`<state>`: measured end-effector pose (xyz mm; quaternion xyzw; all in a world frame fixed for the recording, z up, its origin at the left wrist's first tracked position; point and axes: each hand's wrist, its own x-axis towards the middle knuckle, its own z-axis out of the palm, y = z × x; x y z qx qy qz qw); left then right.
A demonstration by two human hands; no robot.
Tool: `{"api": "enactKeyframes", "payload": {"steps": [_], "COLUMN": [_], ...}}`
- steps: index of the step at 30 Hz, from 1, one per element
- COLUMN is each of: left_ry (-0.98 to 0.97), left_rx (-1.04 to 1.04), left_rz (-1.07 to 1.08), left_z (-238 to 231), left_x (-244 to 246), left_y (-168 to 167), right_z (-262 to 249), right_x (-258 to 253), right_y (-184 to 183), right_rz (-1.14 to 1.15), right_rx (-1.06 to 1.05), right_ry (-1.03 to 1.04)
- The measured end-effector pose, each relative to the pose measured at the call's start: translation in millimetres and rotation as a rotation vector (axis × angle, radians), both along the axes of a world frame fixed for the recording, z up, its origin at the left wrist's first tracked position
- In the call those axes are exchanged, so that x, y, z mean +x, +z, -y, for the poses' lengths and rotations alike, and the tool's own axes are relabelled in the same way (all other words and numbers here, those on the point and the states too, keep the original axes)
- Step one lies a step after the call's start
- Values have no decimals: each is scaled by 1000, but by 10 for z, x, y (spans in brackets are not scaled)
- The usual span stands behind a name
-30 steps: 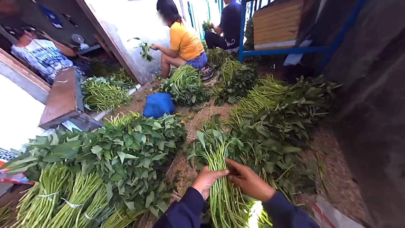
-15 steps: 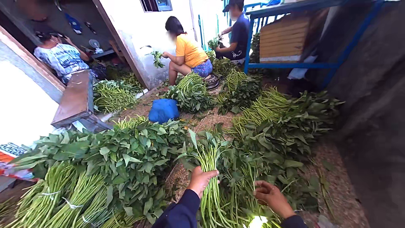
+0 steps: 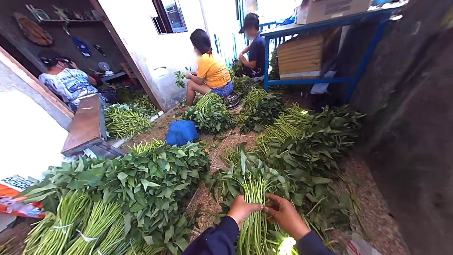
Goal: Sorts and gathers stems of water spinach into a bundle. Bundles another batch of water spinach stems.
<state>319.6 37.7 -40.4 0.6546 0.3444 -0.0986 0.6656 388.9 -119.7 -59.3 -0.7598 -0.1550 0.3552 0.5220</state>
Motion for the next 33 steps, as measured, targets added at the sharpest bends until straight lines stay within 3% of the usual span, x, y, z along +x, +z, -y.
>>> {"api": "enactKeyframes", "payload": {"steps": [3, 6, 9, 10, 12, 14, 16, 18, 21, 26, 30, 33], "left_ry": [44, 85, 125, 148, 200, 245, 266, 279, 317, 385, 412, 393], "left_rx": [-179, -181, -173, -177, -163, -143, -127, -114, -94, -38, 19, 77], "left_rz": [-43, -26, 30, 36, 33, 33, 36, 37, 61, 82, 84, 53], "left_z": [-83, -184, -300, -346, -415, -460, -483, -482, -489, -522, -461, -370], "left_x": [-72, -113, -147, -151, -153, -130, -96, -68, -45, -19, 15, 37], "left_y": [26, 46, 156, 185, 200, 187, 179, 175, 185, 147, 92, -4], "right_z": [-25, -124, -179, -198, -214, -253, -370, -450, -419, 23, 339, 409], "right_x": [48, 100, 246, 303, 365, 251, 26, -127, -64, 140, 151, 71], "right_y": [15, 12, -323, -568, -1255, -1794, -2101, -2198, -1921, -1000, -428, -212], "right_rz": [-106, -147, -195, -192, -123, -120, -150, -134, -118, -79, 92, 220], "right_rx": [82, 193, 343, 276, -108, -519, -655, -611, -461, -155, -76, -10], "right_ry": [101, 170, 33, -98, -229, -58, -18, -139, -157, -179, -253, -317]}}
